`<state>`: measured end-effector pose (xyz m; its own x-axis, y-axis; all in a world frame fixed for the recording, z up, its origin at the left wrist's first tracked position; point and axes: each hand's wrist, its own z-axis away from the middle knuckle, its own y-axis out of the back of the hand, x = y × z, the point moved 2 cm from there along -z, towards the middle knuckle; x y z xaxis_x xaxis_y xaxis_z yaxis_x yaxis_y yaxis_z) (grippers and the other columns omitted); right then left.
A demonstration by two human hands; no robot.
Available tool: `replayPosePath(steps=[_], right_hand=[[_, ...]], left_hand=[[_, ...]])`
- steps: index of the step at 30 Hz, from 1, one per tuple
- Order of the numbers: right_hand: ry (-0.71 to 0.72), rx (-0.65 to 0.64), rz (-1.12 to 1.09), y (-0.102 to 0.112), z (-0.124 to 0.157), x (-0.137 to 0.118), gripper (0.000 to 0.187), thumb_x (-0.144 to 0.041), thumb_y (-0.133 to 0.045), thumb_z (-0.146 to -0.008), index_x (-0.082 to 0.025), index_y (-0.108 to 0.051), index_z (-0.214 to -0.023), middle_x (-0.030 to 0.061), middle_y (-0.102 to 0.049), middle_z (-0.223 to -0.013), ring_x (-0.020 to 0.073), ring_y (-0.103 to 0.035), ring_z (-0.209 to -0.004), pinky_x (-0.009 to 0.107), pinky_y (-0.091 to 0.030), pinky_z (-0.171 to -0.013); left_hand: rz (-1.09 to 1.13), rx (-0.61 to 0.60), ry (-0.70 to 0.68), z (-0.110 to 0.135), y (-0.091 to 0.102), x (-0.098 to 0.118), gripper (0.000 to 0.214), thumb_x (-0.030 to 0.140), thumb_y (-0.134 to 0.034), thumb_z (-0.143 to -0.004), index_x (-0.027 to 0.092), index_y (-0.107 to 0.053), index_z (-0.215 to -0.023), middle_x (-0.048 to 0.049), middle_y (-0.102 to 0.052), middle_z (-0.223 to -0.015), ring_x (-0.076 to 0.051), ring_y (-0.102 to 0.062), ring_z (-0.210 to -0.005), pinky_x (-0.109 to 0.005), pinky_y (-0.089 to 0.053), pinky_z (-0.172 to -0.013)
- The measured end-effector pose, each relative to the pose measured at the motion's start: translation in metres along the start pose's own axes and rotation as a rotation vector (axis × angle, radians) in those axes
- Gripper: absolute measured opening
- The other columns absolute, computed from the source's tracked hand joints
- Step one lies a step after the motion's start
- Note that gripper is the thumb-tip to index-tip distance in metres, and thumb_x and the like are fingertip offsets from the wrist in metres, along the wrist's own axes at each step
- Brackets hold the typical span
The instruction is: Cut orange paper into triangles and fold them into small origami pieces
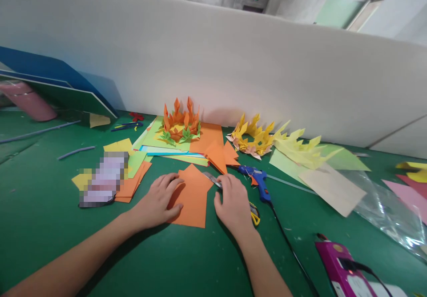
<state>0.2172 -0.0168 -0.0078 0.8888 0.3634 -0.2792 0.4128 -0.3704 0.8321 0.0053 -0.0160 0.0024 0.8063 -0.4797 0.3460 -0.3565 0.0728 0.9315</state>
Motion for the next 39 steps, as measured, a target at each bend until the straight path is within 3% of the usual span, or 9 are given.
replayPosePath(steps=[6, 10, 13, 17, 22, 26, 28, 34, 39], right_hand=[[-0.092, -0.066, 0.013, -0.002, 0.004, 0.022, 0.019, -0.012, -0.042, -0.074, -0.019, -0.048, -0.091, 0.0073, -0.057, -0.084, 0.0224, -0.056, -0.076, 0.034, -0.045, -0.067], [-0.107, 0.008, 0.1, -0.002, 0.001, 0.025, 0.019, -0.013, -0.042, -0.079, -0.017, -0.052, -0.094, 0.0118, -0.059, -0.09, 0.0265, -0.056, -0.085, 0.038, -0.044, -0.072], [-0.044, 0.052, 0.077, -0.002, -0.001, 0.016, 0.021, -0.017, -0.044, -0.083, -0.015, -0.056, -0.101, 0.0135, -0.061, -0.095, 0.028, -0.055, -0.09, 0.041, -0.045, -0.076], [0.099, -0.07, -0.078, -0.012, -0.001, -0.01, 0.024, -0.021, -0.044, -0.088, -0.018, -0.059, -0.106, 0.0108, -0.065, -0.1, 0.0264, -0.057, -0.092, 0.042, -0.046, -0.082], [0.095, -0.109, -0.128, -0.024, 0.002, -0.025, 0.028, -0.024, -0.046, -0.087, -0.017, -0.059, -0.111, 0.0131, -0.063, -0.11, 0.0292, -0.056, -0.099, 0.046, -0.046, -0.084], [-0.02, -0.034, -0.297, -0.025, 0.003, -0.019, 0.039, -0.034, -0.048, -0.087, -0.017, -0.05, -0.123, 0.0144, -0.058, -0.121, 0.0292, -0.052, -0.112, 0.048, -0.043, -0.093], [-0.125, 0.003, -0.409, -0.026, 0.001, -0.015, 0.047, -0.038, -0.051, -0.086, -0.017, -0.044, -0.127, 0.0155, -0.055, -0.124, 0.0288, -0.05, -0.116, 0.047, -0.044, -0.092], [-0.44, 0.111, -0.918, -0.033, -0.01, -0.012, 0.05, -0.034, -0.058, -0.076, -0.02, -0.039, -0.12, 0.0058, -0.059, -0.094, 0.0154, -0.06, -0.072, 0.03, -0.052, -0.064], [-0.4, 0.218, -0.881, -0.028, -0.009, -0.025, 0.037, -0.024, -0.057, -0.076, -0.021, -0.044, -0.11, 0.0014, -0.058, -0.081, 0.0152, -0.06, -0.076, 0.026, -0.051, -0.064]], left_hand=[[0.03, -0.017, 0.086, -0.001, 0.003, -0.002, 0.046, 0.033, -0.062, -0.07, 0.017, -0.051, -0.112, -0.0119, -0.044, -0.113, -0.031, -0.046, -0.108, -0.052, -0.039, -0.094], [0.119, -0.004, 0.103, -0.001, 0.003, -0.005, 0.053, 0.033, -0.068, -0.066, 0.017, -0.049, -0.113, -0.0111, -0.038, -0.114, -0.029, -0.047, -0.107, -0.048, -0.042, -0.094], [0.204, 0.006, 0.104, -0.001, 0.002, -0.008, 0.053, 0.03, -0.07, -0.066, 0.018, -0.049, -0.113, -0.0091, -0.039, -0.111, -0.024, -0.051, -0.1, -0.043, -0.045, -0.092], [0.191, -0.002, 0.064, -0.001, 0.003, -0.008, 0.044, 0.026, -0.072, -0.066, 0.02, -0.054, -0.106, -0.0071, -0.046, -0.109, -0.024, -0.053, -0.099, -0.042, -0.046, -0.089], [0.119, 0.043, -0.001, -0.004, 0.005, -0.007, 0.035, 0.029, -0.075, -0.064, 0.018, -0.06, -0.094, -0.0064, -0.06, -0.1, -0.026, -0.052, -0.092, -0.042, -0.046, -0.082], [0.307, 0.161, 0.009, -0.006, 0.006, -0.007, 0.01, 0.02, -0.062, -0.076, 0.019, -0.063, -0.087, -0.0057, -0.062, -0.095, -0.022, -0.057, -0.094, -0.037, -0.047, -0.085], [0.42, 0.201, 0.041, -0.007, 0.007, -0.007, 0.013, 0.014, -0.054, -0.079, 0.02, -0.064, -0.084, -0.0044, -0.062, -0.092, -0.019, -0.059, -0.093, -0.034, -0.048, -0.083], [0.658, 0.22, 0.166, -0.007, 0.009, -0.006, 0.01, 0.013, -0.058, -0.071, 0.019, -0.06, -0.078, -0.002, -0.062, -0.086, -0.017, -0.06, -0.084, -0.033, -0.048, -0.079], [0.97, 0.132, 0.389, -0.007, -0.003, -0.004, 0.039, 0.024, -0.064, -0.068, 0.019, -0.046, -0.103, 0.0, -0.056, -0.088, -0.011, -0.057, -0.064, -0.026, -0.048, -0.06]])
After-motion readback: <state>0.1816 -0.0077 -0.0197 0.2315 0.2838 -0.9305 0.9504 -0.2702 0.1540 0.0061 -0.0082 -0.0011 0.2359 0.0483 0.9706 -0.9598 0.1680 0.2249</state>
